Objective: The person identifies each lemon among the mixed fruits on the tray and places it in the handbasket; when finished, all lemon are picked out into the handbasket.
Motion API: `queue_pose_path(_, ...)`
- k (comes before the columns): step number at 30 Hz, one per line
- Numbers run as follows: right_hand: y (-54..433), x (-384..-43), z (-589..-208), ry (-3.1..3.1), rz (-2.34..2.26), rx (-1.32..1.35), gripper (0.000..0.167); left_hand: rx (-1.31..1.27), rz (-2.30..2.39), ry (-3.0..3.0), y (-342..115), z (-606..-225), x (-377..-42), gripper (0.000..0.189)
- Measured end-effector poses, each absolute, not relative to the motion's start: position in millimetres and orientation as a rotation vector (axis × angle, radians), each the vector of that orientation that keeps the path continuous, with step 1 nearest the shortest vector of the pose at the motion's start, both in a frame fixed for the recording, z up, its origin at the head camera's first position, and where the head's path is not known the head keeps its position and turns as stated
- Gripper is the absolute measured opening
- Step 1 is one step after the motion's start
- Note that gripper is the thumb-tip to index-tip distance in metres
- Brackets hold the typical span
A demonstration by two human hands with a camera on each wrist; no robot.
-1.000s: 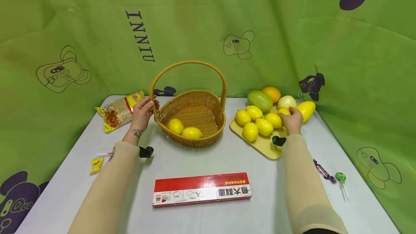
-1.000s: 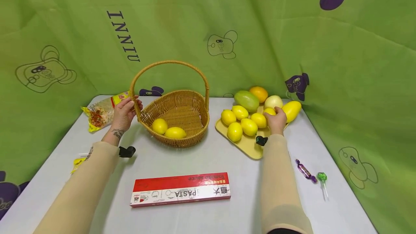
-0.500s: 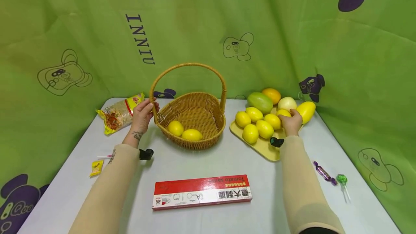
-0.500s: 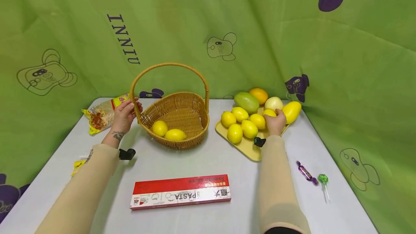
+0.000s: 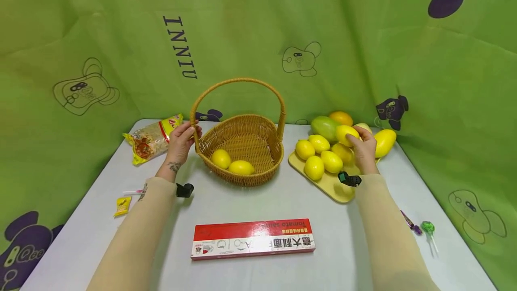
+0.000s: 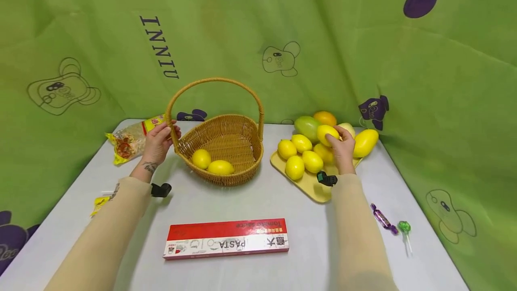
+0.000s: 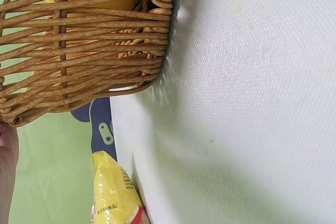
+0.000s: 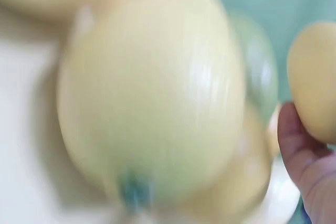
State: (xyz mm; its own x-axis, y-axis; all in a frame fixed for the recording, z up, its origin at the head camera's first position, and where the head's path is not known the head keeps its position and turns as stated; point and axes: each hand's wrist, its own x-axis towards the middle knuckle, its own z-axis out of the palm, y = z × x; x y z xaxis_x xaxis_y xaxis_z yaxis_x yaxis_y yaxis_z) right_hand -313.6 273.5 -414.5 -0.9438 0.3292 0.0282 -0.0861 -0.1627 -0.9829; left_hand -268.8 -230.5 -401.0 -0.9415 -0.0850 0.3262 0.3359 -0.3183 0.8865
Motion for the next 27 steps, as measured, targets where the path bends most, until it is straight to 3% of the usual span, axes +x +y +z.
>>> queue_pose_path(6, 233, -301, -400, -1.852, 2.363, 0.191, 0.028, -0.306, -2.364, -1.641, -229, -401, -270, 0.017)
queue_pose_path(15, 148, -285, -394, -2.053, 2.369, 0.641, 0.041, -0.297, -2.355, -1.643, -231, -401, -268, 0.019)
queue_pose_path(21, 111, -282, -398, -2.101, 2.395, 0.781, 0.043, -0.264, -2.348, -1.686, -231, -402, -267, 0.022)
queue_pose_path(27, 103, -282, -396, -2.05, 2.414, 0.792, 0.043, -0.269, -2.327, -1.697, -232, -401, -267, 0.022)
